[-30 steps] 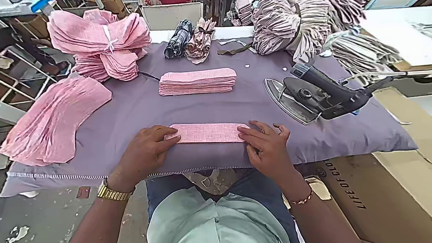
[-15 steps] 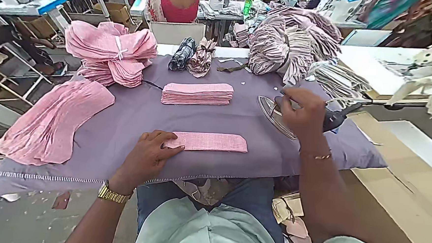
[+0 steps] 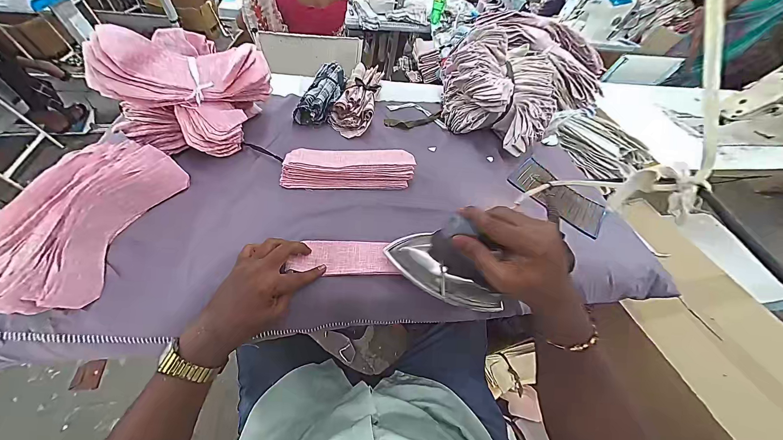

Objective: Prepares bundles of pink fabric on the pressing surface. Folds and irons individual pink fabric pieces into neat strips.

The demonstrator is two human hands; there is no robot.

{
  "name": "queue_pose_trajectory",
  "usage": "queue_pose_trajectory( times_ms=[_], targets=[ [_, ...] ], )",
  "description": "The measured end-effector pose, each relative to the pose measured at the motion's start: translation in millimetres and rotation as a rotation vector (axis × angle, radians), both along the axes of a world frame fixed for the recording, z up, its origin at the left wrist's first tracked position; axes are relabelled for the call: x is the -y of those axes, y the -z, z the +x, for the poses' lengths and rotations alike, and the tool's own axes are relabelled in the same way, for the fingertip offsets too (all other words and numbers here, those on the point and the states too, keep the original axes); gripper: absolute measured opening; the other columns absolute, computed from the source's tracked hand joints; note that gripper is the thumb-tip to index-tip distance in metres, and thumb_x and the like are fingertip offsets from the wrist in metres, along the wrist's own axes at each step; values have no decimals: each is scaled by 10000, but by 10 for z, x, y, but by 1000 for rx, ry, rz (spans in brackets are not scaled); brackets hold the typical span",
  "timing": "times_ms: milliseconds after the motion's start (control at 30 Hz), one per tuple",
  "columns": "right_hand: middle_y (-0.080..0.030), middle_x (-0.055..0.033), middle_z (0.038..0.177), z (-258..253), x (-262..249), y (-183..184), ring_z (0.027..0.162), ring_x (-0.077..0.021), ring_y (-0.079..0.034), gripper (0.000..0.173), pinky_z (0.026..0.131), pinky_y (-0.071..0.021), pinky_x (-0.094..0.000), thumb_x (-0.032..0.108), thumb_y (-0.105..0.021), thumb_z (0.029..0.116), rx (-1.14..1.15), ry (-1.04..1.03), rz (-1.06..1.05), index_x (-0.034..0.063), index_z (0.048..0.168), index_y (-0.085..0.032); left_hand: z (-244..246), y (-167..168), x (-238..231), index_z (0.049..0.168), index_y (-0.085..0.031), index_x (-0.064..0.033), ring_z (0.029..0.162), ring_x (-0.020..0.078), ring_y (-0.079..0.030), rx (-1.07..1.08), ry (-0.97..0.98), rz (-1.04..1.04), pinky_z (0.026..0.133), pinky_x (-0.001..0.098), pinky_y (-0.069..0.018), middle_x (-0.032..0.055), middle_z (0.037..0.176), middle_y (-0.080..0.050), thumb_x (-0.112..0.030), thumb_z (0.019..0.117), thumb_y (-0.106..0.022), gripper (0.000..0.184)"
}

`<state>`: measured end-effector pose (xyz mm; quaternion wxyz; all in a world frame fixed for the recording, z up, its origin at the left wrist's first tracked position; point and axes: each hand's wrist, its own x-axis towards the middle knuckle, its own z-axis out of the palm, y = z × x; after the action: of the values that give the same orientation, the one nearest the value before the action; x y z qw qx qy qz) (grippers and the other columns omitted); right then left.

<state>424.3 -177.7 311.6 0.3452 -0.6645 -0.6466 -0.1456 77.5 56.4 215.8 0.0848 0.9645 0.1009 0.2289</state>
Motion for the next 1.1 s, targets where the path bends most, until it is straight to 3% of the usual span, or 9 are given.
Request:
queue_pose_trajectory(
  times_ms=[100, 200, 333, 467, 567, 667, 767, 900, 1100],
  targets=[
    [-697, 52, 834, -220, -220, 17, 720, -111, -649, 347, 607, -523, -387, 551, -590, 981, 106, 48, -115, 347, 1199, -766, 1, 14, 15, 1285, -684, -491, 1232, 207, -569, 39, -10, -15, 932, 494, -456, -42, 1338, -639, -218, 997, -480, 446],
    [-741, 61, 882, -365, -411, -4, 803, -97, -690, 349, 696, -569, -400, 560, -630, 955, 11, 17, -110, 323, 1161, -782, -25, 82, 11, 1246, -719, -446, 1227, 198, -583, 91, -26, -22, 928, 489, -472, -54, 1326, -657, -231, 991, -473, 414],
    [-751, 66, 886, -732, -658, -30, 817, -106, -706, 314, 704, -584, -419, 516, -668, 923, -2, 51, -107, 320, 1135, -789, -11, 164, -46, 1135, -785, -339, 1199, 193, -615, 164, -29, -36, 936, 497, -499, -55, 1267, -697, -258, 970, -459, 374],
    [-739, 49, 875, -1149, -967, -21, 830, -137, -701, 287, 712, -569, -437, 485, -669, 936, -25, 24, -180, 307, 1134, -777, -74, 91, -123, 1040, -801, -149, 1190, 297, -593, 181, 20, -190, 1046, 494, -455, 132, 1189, -692, -234, 941, -628, 217],
    [-690, -15, 823, -1397, -1123, -53, 779, -198, -677, 310, 654, -542, -434, 455, -636, 973, 21, -118, -200, 236, 1154, -761, -139, 38, -171, 1010, -692, -64, 1133, 305, -575, 261, -71, -273, 1034, 467, -421, 163, 1105, -653, -312, 829, -753, 312],
    [-671, -57, 835, -1437, -1118, -114, 788, -234, -670, 344, 651, -532, -433, 431, -562, 1033, 65, -230, -259, 186, 1194, -742, -181, 31, -203, 1036, -626, 23, 1060, 310, -598, 349, -67, -377, 942, 447, -490, 216, 1075, -632, -192, 862, -680, 281],
    [-666, -44, 812, -1307, -1013, -132, 778, -217, -670, 312, 644, -533, -426, 409, -583, 1022, 74, -296, -263, 161, 1113, -748, -182, 29, -186, 1107, -664, 18, 938, 251, -649, 316, -146, -417, 825, 403, -553, 197, 1035, -669, -215, 980, -628, 268],
    [-629, -23, 748, -968, -692, -210, 748, -200, -652, 335, 638, -520, -437, 453, -609, 994, 83, -283, -350, 140, 919, -702, -134, 13, -220, 1231, -702, -112, 1023, 295, -641, 61, -272, -272, 949, 484, -482, 138, 1059, -711, -547, 868, -757, 569],
    [-589, 2, 707, -390, -8, -127, 653, -165, -613, 413, 544, -473, -398, 553, -589, 953, 175, 7, -290, 160, 843, -647, -90, 27, -173, 1181, -731, -134, 1036, 276, -638, 52, -233, -258, 954, 481, -468, 101, 1071, -722, -496, 904, -737, 455]
  ],
)
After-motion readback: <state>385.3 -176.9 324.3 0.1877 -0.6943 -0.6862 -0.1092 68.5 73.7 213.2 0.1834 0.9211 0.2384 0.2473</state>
